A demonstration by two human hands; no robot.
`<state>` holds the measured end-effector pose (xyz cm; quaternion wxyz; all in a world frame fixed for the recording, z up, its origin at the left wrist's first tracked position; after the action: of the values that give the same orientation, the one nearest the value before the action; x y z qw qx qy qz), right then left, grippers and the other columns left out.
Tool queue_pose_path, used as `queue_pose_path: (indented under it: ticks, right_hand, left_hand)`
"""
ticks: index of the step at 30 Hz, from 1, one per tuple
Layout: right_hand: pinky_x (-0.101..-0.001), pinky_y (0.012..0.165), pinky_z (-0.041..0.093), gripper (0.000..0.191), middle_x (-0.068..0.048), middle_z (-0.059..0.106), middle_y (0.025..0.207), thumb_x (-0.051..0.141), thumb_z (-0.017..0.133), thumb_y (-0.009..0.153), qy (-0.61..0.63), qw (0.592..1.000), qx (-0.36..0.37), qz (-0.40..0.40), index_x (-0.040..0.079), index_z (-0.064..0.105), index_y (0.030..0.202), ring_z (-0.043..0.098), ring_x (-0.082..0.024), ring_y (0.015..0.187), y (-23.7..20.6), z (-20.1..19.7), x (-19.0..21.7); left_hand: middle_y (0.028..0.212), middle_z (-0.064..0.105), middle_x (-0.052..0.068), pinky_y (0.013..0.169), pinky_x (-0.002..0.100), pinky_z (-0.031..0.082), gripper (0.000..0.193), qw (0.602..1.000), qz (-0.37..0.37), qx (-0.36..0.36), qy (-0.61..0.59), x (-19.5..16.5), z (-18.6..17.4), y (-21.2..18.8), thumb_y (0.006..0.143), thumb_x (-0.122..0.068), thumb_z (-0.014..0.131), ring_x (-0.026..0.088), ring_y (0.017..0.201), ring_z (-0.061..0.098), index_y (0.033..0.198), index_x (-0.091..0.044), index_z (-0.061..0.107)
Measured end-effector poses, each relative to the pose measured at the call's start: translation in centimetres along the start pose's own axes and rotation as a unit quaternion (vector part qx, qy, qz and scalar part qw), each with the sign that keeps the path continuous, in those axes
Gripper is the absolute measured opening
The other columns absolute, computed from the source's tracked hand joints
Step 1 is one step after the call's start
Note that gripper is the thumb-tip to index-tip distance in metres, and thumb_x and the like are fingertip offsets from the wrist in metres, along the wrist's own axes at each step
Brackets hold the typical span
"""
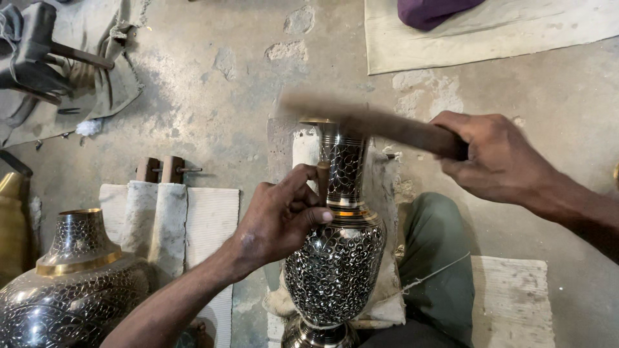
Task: The person sits on the floor with an engraved brass vase held between their legs, positions a small chisel against the vase surface, and repeatedly strikes the chisel with a wooden mallet to chase the decorative pattern, repositioning the chisel around the vase as they work.
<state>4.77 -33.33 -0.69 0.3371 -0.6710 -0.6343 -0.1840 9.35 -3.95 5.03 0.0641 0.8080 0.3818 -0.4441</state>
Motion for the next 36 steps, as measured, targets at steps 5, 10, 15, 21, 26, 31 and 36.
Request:
queue_pose_path:
  ticks: [5, 10, 15, 21, 26, 31, 36]
  right_hand:
    - [-0.0366, 0.054, 0.057, 0.031, -0.006, 0.066, 0.073, 0.009, 0.068, 0.085, -0.071, 0.997, 0.034, 0.015, 0.015, 0.065, 0.115, 0.063, -0.018, 0.058, -0.4, -0.1, 0.2]
    - [-0.0294, 0.052, 0.052, 0.03, -0.002, 0.062, 0.078, 0.006, 0.06, 0.093, -0.122, 0.99, 0.062, 0.03, 0.015, 0.064, 0.122, 0.059, -0.015, 0.059, -0.9, 0.3, -0.4]
    - [-0.0349, 0.047, 0.05, 0.026, -0.005, 0.06, 0.064, 0.009, 0.064, 0.085, -0.047, 0.998, 0.032, 0.01, 0.013, 0.062, 0.111, 0.057, -0.018, 0.049, -0.9, 0.3, -0.3]
    - [-0.0376, 0.046, 0.051, 0.022, -0.004, 0.059, 0.066, 0.008, 0.064, 0.087, -0.022, 0.997, 0.042, 0.067, 0.014, 0.061, 0.108, 0.057, -0.019, 0.05, -1.0, 0.6, -0.5]
    - [-0.0341, 0.046, 0.052, 0.028, -0.003, 0.06, 0.065, 0.005, 0.063, 0.083, -0.008, 1.0, 0.011, -0.005, 0.012, 0.062, 0.11, 0.059, -0.017, 0.051, -0.9, 1.0, -0.5]
    - [-0.0324, 0.047, 0.053, 0.023, -0.004, 0.059, 0.07, -0.002, 0.061, 0.077, 0.028, 0.998, -0.009, -0.052, 0.009, 0.063, 0.097, 0.06, -0.016, 0.054, -0.7, 1.3, -0.9]
    - [-0.0338, 0.045, 0.052, 0.024, -0.004, 0.062, 0.067, 0.0, 0.061, 0.081, 0.006, 0.999, -0.002, -0.037, 0.01, 0.063, 0.103, 0.059, -0.016, 0.051, -0.5, 1.6, -1.0]
  left_hand:
    - [0.073, 0.077, 0.009, 0.05, 0.033, 0.062, 0.031, 1.0, 0.025, -0.002, -0.014, 0.0, -0.1, 0.0, 0.094, -0.017, 0.071, 0.016, 0.062, 0.078, 0.116, -0.003, 0.054]
    - [0.07, 0.076, 0.009, 0.048, 0.031, 0.062, 0.031, 0.999, 0.015, 0.01, -0.036, 0.0, -0.2, 0.0, 0.094, -0.014, 0.068, 0.016, 0.061, 0.078, 0.119, -0.004, 0.053]
    - [0.073, 0.077, 0.008, 0.05, 0.031, 0.065, 0.029, 0.999, 0.028, 0.006, -0.024, 0.1, -0.1, 0.1, 0.094, -0.013, 0.068, 0.017, 0.064, 0.079, 0.117, -0.004, 0.053]
    - [0.076, 0.077, 0.008, 0.056, 0.032, 0.068, 0.027, 0.999, 0.045, 0.004, -0.013, 0.3, -0.1, 0.1, 0.094, -0.013, 0.07, 0.018, 0.068, 0.08, 0.113, -0.003, 0.055]
    - [0.079, 0.076, 0.008, 0.06, 0.032, 0.068, 0.032, 0.998, 0.064, -0.002, -0.025, -0.1, -0.2, 0.0, 0.092, -0.013, 0.071, 0.018, 0.07, 0.079, 0.119, -0.003, 0.056]
    - [0.077, 0.076, 0.007, 0.06, 0.033, 0.067, 0.028, 0.998, 0.056, 0.005, -0.037, -0.1, -0.3, 0.1, 0.092, -0.013, 0.072, 0.017, 0.07, 0.08, 0.114, -0.004, 0.057]
    - [0.078, 0.077, 0.005, 0.062, 0.031, 0.068, 0.025, 0.995, 0.094, 0.001, -0.043, -0.1, -0.3, 0.1, 0.094, -0.012, 0.07, 0.015, 0.073, 0.079, 0.114, -0.005, 0.058]
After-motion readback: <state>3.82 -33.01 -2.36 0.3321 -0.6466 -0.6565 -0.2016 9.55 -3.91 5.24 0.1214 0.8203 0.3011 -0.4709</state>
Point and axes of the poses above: each hand's wrist, its own y-axis towards the middle knuckle, its own z-axis out of the palm, x = y × z, the point moved 4 cm from there along y, towards the middle knuckle
